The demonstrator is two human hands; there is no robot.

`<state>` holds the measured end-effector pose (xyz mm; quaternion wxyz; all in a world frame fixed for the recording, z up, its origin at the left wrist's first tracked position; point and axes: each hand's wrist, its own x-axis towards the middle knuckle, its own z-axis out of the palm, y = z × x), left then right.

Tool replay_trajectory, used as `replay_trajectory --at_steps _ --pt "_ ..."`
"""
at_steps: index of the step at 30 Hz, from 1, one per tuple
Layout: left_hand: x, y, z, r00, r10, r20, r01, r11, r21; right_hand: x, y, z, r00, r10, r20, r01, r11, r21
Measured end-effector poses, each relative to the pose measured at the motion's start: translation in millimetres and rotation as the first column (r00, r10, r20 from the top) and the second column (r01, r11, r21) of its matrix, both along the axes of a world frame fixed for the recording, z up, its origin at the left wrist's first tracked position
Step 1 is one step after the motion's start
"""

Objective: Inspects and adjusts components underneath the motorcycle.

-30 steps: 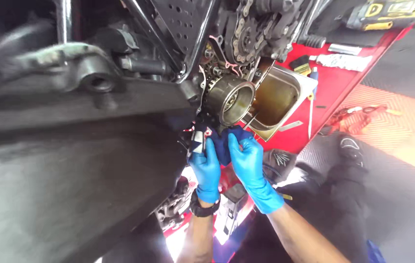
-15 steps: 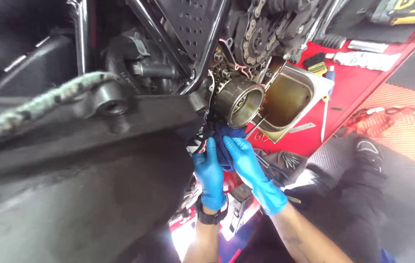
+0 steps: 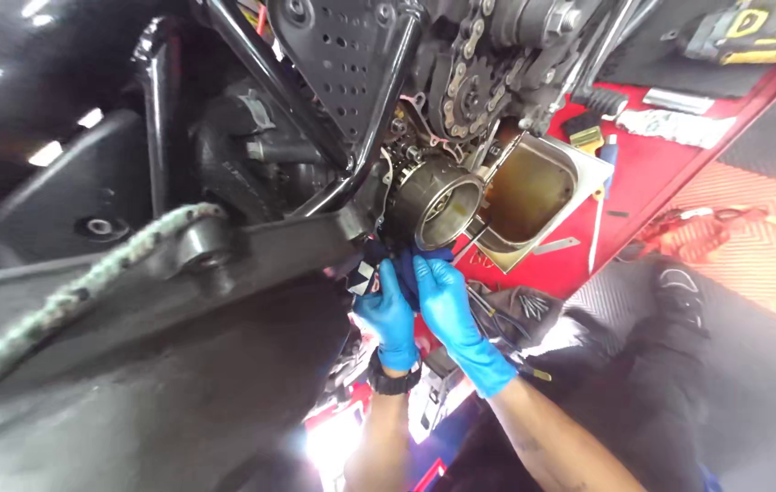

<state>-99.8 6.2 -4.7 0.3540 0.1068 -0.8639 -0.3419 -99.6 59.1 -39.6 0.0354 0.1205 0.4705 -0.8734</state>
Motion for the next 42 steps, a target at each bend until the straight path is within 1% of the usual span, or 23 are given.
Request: replay_trajectory --at_steps 3,4,6,8,10,11,12,14,15,16,18,20,22,24,27,30,32,33,34,36,38,40,42 --pt "1.8 -2.8 -4.2 1.000 -0.018 0.022 0.018 1.000 0.004 -8.2 -5.0 3.0 0.984 -0.008 -0.180 0.017 0.999 0.043" --pt "3.0 -4.7 -5.5 0.999 -0.025 0.032 0.025 1.000 -0.003 -10.1 -7.6 0.5 0.971 -0.030 -0.237 0.048 0.996 0.073" --pt "2.9 -6.8 -8.8 0.999 -0.014 0.037 0.015 1.000 -0.022 -9.2 -12.6 -7.7 0.946 -0.123 -0.299 0.172 0.974 0.144" --pt "1.6 -5.2 -10.3 0.999 0.002 0.041 0.000 0.999 -0.034 -3.8 -15.3 -13.6 0.943 -0.194 -0.271 0.254 0.945 0.206" --pt "1.4 -3.9 -9.8 0.999 0.005 0.042 -0.004 0.999 -0.037 0.3 -11.7 -11.0 0.964 -0.182 -0.194 0.230 0.938 0.261" --pt "2.5 -5.5 -9.1 0.999 -0.013 0.040 0.014 0.999 -0.035 0.9 -9.7 -7.5 0.973 -0.163 -0.164 0.201 0.946 0.254" --pt "3.0 -8.2 -9.5 0.998 -0.052 0.036 0.052 0.999 -0.014 -0.6 -8.7 -3.7 0.975 -0.150 -0.166 0.183 0.960 0.211" --pt "8.1 -18.2 -15.6 0.983 -0.177 0.054 0.173 0.983 0.068 -5.4 -8.6 2.1 0.970 -0.100 -0.220 0.127 0.986 0.112" --pt "10.2 -22.8 -20.0 0.978 -0.202 0.058 0.196 0.975 0.102 -9.3 -9.9 4.2 0.962 -0.089 -0.258 0.116 0.989 0.093" --pt "11.5 -25.3 -22.8 0.974 -0.214 0.070 0.203 0.971 0.129 -12.9 -11.8 5.6 0.953 -0.092 -0.290 0.127 0.986 0.105" --pt "11.7 -33.4 -32.1 0.975 -0.214 0.067 0.201 0.967 0.158 -16.4 -13.9 2.7 0.936 -0.118 -0.332 0.193 0.960 0.203" --pt "10.3 -33.0 -32.1 0.972 -0.234 0.039 0.222 0.956 0.192 -13.7 -17.9 -2.0 0.930 -0.175 -0.324 0.273 0.918 0.287" --pt "3.1 -23.5 -23.9 0.965 -0.262 -0.002 0.255 0.935 0.249 -15.1 -20.3 -1.6 0.932 -0.223 -0.284 0.308 0.902 0.303" --pt "1.0 -18.9 -19.9 0.963 -0.268 -0.028 0.267 0.931 0.250 -15.0 -21.2 0.8 0.938 -0.239 -0.249 0.309 0.904 0.297" --pt "4.1 -30.6 -29.8 0.951 -0.310 -0.012 0.299 0.904 0.305 -13.9 -19.3 2.9 0.948 -0.217 -0.233 0.281 0.914 0.294" --pt "6.1 -32.1 -28.0 0.952 -0.305 0.022 0.286 0.914 0.289 -16.1 -13.2 2.4 0.936 -0.115 -0.333 0.216 0.934 0.283" --pt "9.6 -42.2 -31.9 0.939 -0.341 0.044 0.316 0.907 0.279 -17.7 -9.2 6.1 0.929 -0.019 -0.368 0.153 0.929 0.338" --pt "9.9 -44.4 -31.9 0.932 -0.360 0.050 0.333 0.901 0.277 -19.5 -9.1 7.9 0.935 -0.004 -0.353 0.143 0.919 0.367" --pt "10.6 -43.9 -30.5 0.931 -0.363 0.052 0.334 0.898 0.285 -19.5 -11.3 9.5 0.947 -0.023 -0.322 0.152 0.912 0.381" --pt "8.1 -35.2 -23.6 0.936 -0.349 0.050 0.311 0.885 0.347 -21.0 -19.8 9.8 0.958 -0.131 -0.255 0.221 0.904 0.365" --pt "6.4 -23.9 -16.3 0.944 -0.325 0.052 0.265 0.844 0.467 -20.2 -26.0 10.4 0.958 -0.209 -0.194 0.260 0.919 0.295" --pt "8.8 -20.2 -14.4 0.958 -0.285 0.043 0.221 0.823 0.524 -15.4 -29.4 13.3 0.963 -0.254 -0.088 0.266 0.949 0.169" --pt "8.6 -19.9 -17.1 0.970 -0.238 0.045 0.191 0.867 0.460 -15.1 -28.8 17.3 0.957 -0.284 0.059 0.286 0.958 -0.024"
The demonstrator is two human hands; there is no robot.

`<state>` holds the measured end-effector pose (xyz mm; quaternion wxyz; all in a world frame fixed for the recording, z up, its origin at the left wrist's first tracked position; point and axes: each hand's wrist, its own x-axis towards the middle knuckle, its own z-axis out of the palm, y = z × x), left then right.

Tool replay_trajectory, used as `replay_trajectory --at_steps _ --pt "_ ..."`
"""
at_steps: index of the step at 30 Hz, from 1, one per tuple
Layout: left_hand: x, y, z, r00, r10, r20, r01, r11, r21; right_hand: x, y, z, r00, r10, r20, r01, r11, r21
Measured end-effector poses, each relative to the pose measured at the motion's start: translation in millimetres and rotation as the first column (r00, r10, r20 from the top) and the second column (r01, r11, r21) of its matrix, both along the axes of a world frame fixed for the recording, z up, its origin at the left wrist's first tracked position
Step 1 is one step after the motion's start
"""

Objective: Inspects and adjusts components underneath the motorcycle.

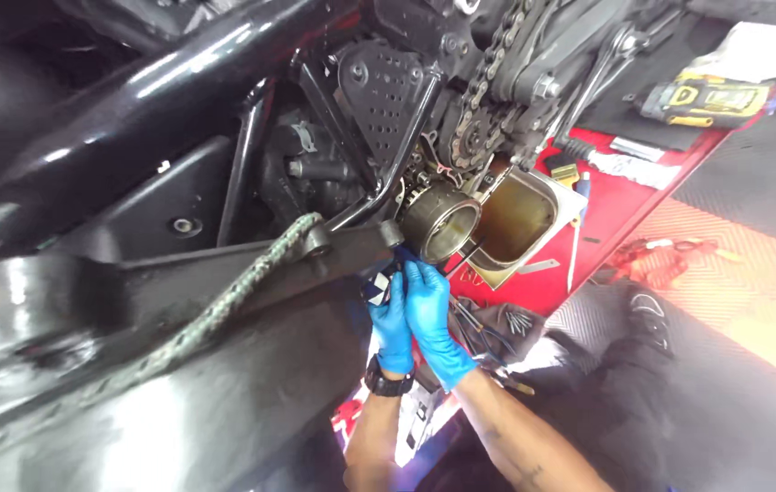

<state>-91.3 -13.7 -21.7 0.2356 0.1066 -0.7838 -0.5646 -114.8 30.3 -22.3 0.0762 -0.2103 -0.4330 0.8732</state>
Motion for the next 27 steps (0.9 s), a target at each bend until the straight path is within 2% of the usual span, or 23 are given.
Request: replay_trajectory --at_steps 2,4,5,6,7,8,9,10,12,13,15,17,20,22,24,25,27 --pt "2.1 -4.6 -4.9 1.000 0.001 -0.004 -0.002 0.994 -0.106 -0.7 2.9 0.4 0.998 0.022 0.052 -0.010 0.976 -0.219" --pt "3.7 -10.6 -6.4 1.000 -0.022 0.017 0.026 0.961 -0.276 -1.3 8.8 -1.5 0.995 0.087 0.038 -0.068 0.934 -0.351" --pt "4.5 -10.6 -3.3 0.999 -0.005 0.043 0.022 0.916 -0.400 -1.3 12.1 -1.8 0.991 0.130 0.032 -0.108 0.916 -0.387" --pt "3.8 -10.1 0.0 0.997 0.040 0.067 0.004 0.835 -0.551 -2.3 15.1 -1.5 0.986 0.163 0.031 -0.135 0.899 -0.417" --pt "2.8 -10.8 0.8 0.990 0.114 0.084 -0.022 0.712 -0.702 -3.2 17.7 -0.5 0.982 0.184 0.039 -0.148 0.882 -0.448" --pt "1.5 -11.5 -0.4 0.978 0.187 0.088 -0.039 0.584 -0.811 -3.6 19.5 1.0 0.979 0.198 0.052 -0.148 0.860 -0.489" --pt "-0.8 -9.1 0.8 0.964 0.240 0.112 -0.028 0.513 -0.858 -4.7 21.1 2.6 0.977 0.205 0.066 -0.137 0.829 -0.543" --pt "-3.4 -4.9 4.6 0.956 0.260 0.139 -0.015 0.515 -0.857 -5.9 21.9 3.6 0.974 0.211 0.082 -0.120 0.789 -0.603" --pt "-8.8 2.9 14.0 0.964 0.200 0.175 0.001 0.655 -0.756 -8.2 22.8 3.9 0.968 0.225 0.109 -0.081 0.696 -0.714" --pt "-10.6 7.2 16.6 0.968 0.190 0.162 -0.012 0.684 -0.729 -9.4 23.4 3.7 0.967 0.229 0.113 -0.070 0.661 -0.747" --pt "-12.5 26.6 30.2 0.950 0.281 0.140 -0.063 0.609 -0.791 -13.3 25.8 3.8 0.963 0.244 0.114 -0.072 0.642 -0.764" --pt "-12.9 35.1 37.5 0.933 0.332 0.140 -0.073 0.556 -0.828 -17.2 26.8 4.3 0.955 0.272 0.121 -0.096 0.665 -0.741" --pt "-10.8 33.6 33.1 0.947 0.286 0.145 -0.060 0.602 -0.796 -19.9 28.8 4.3 0.937 0.328 0.121 -0.165 0.719 -0.675" --pt "-9.2 30.2 28.9 0.956 0.263 0.126 -0.066 0.614 -0.787 -22.1 31.3 5.1 0.927 0.363 0.096 -0.212 0.718 -0.663" --pt "-8.7 27.5 29.5 0.952 0.253 0.173 -0.030 0.639 -0.768 -23.0 30.1 3.8 0.931 0.361 0.061 -0.233 0.711 -0.663" --pt "-10.0 28.1 33.2 0.943 0.249 0.220 0.012 0.636 -0.772 -23.3 29.0 3.3 0.933 0.356 0.050 -0.236 0.714 -0.659" --pt "-11.9 32.0 40.1 0.934 0.261 0.243 0.069 0.535 -0.842 -21.7 28.3 4.9 0.932 0.357 0.057 -0.235 0.718 -0.655"
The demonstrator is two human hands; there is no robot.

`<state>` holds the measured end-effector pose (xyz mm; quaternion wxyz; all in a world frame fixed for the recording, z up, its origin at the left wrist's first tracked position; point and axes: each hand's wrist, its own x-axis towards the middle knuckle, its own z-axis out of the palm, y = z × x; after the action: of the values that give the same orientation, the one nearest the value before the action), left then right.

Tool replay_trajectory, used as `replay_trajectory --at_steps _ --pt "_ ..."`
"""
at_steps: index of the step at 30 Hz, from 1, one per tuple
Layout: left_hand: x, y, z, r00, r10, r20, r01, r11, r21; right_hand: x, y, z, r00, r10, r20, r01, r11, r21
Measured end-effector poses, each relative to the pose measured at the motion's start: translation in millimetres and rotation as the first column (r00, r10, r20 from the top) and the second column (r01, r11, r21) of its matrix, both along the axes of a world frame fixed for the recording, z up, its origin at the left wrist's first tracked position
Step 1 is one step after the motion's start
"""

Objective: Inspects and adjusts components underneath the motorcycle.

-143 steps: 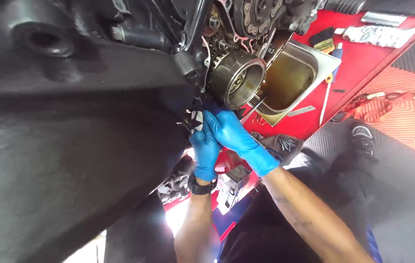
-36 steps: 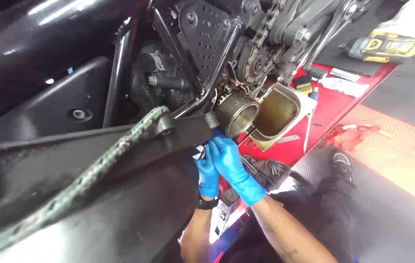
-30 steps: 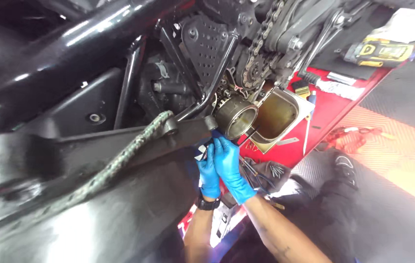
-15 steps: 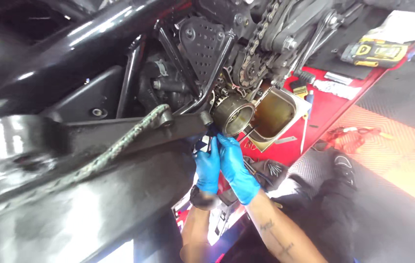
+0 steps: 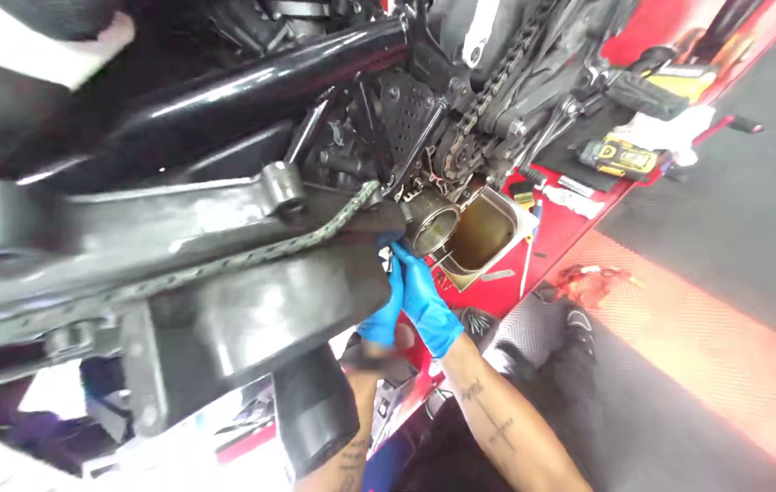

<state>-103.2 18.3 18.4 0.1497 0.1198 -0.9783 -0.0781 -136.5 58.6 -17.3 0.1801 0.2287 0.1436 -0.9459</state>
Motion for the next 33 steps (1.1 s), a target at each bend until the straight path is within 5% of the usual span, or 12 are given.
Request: replay_trajectory --at_steps 3,7,13,19,22,25,26,28,30,33 --pt "0.9 12.1 9.7 0.998 0.026 0.066 -0.016 0.989 -0.144 4.0 2.2 -1.2 1.000 0.017 -0.021 -0.016 0.999 0.036" --pt "-4.1 39.2 34.6 0.930 0.239 0.279 -0.222 0.971 -0.092 10.1 15.4 10.5 0.997 0.037 -0.075 -0.026 0.990 0.138" --pt "-3.3 61.6 35.6 0.959 0.283 0.022 -0.283 0.955 0.085 8.2 24.1 8.2 0.978 0.154 -0.138 -0.126 0.973 0.192" --pt "-10.9 69.0 40.0 0.895 0.409 0.180 -0.427 0.900 0.080 7.2 35.7 17.8 0.953 0.230 -0.196 -0.199 0.966 0.166" --pt "-7.9 65.6 38.6 0.921 0.369 0.125 -0.389 0.896 0.215 7.5 42.2 23.6 0.937 0.284 -0.203 -0.247 0.950 0.189" --pt "-11.5 76.1 63.8 0.922 0.375 0.093 -0.368 0.781 0.504 7.5 41.2 20.3 0.904 0.350 -0.246 -0.269 0.912 0.309" --pt "-12.2 78.0 67.4 0.925 0.366 0.099 -0.363 0.779 0.512 8.8 40.4 18.4 0.854 0.416 -0.311 -0.239 0.847 0.475" --pt "-12.4 80.5 68.5 0.924 0.367 0.110 -0.372 0.793 0.482 10.0 36.3 12.1 0.677 0.640 -0.363 0.047 0.454 0.890" --pt "-11.7 82.4 66.4 0.917 0.369 0.152 -0.398 0.817 0.417 9.6 32.6 -3.1 0.572 0.760 -0.309 0.309 0.149 0.939" --pt "-7.3 76.6 67.2 0.921 0.312 0.235 -0.372 0.884 0.282 10.3 32.9 6.9 0.479 0.830 -0.284 0.524 -0.011 0.852"
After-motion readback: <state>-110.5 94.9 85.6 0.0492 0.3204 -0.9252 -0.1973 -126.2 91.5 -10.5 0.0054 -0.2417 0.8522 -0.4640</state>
